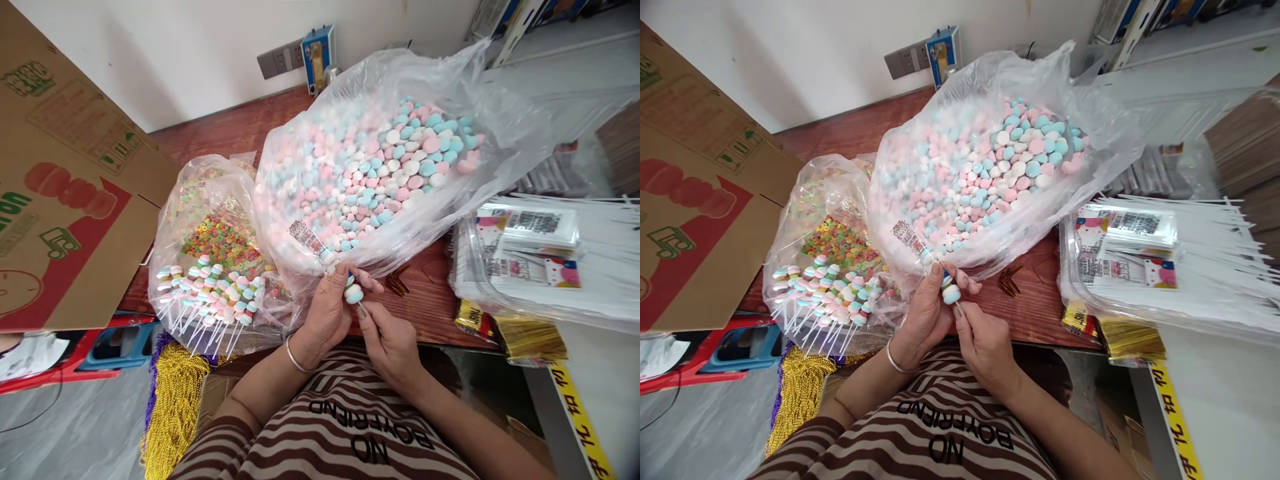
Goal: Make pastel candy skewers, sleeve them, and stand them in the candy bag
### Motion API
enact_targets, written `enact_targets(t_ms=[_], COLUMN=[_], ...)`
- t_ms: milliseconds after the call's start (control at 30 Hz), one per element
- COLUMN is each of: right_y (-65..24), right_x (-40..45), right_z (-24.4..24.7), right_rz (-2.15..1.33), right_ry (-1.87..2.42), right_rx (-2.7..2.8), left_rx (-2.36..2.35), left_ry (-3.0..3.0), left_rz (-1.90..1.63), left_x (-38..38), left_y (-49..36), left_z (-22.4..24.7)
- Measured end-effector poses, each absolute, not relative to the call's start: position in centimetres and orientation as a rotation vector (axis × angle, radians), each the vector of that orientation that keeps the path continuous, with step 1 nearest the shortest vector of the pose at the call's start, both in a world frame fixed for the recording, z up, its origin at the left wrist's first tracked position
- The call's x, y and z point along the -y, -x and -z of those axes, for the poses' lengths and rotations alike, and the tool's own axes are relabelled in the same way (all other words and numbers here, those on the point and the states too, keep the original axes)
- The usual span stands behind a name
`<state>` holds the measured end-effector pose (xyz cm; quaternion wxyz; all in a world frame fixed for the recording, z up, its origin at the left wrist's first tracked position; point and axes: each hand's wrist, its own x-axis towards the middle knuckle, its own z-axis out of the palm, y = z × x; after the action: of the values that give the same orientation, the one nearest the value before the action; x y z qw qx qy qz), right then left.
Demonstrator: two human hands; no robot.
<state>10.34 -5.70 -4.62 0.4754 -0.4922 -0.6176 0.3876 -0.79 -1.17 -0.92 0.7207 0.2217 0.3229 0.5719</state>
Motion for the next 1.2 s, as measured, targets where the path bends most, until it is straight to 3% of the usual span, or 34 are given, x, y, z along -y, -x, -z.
enact_targets(t_ms=[233,367,567,833,933,1100,1200], right_y=[-9.9,-10.1,-10.4,-10.8,-10.9,-10.6,-10.2], right_x=[4.9,4.8,4.7,5.1,5.5,5.6,5.1], right_z=[6.4,5.9,4.8,3.6,3.8,4.6,4.7], right_rz=[-1.732,-1.818,-1.942,-2.181,-1.868,-0.539,-0.233], right_ry=[0.880,0.797,0.761,0.745,0.962,1.213,1.142], right_rx=[0.903,0.763,0.734,0.551,0.908,1.735,1.888], left_rx=[-0.722,-0.666,-0.627,-0.599,-0.643,-0.774,-0.814], left_ry=[-0.597,-0.666,-0.552,-0.384,-0.308,-0.253,-0.292], left_rz=[-1.072,-1.077,-1.389,-1.452,-1.441,-1.441,-1.413], left_x=[0.6,-0.2,-2.1,-2.8,-2.8,-2.7,-2.3], left_y=[3.0,4.6,5.6,4.2,3.5,2.5,1.8], left_z=[1.0,0.5,-1.7,-2.3,-2.2,-1.9,-1.4])
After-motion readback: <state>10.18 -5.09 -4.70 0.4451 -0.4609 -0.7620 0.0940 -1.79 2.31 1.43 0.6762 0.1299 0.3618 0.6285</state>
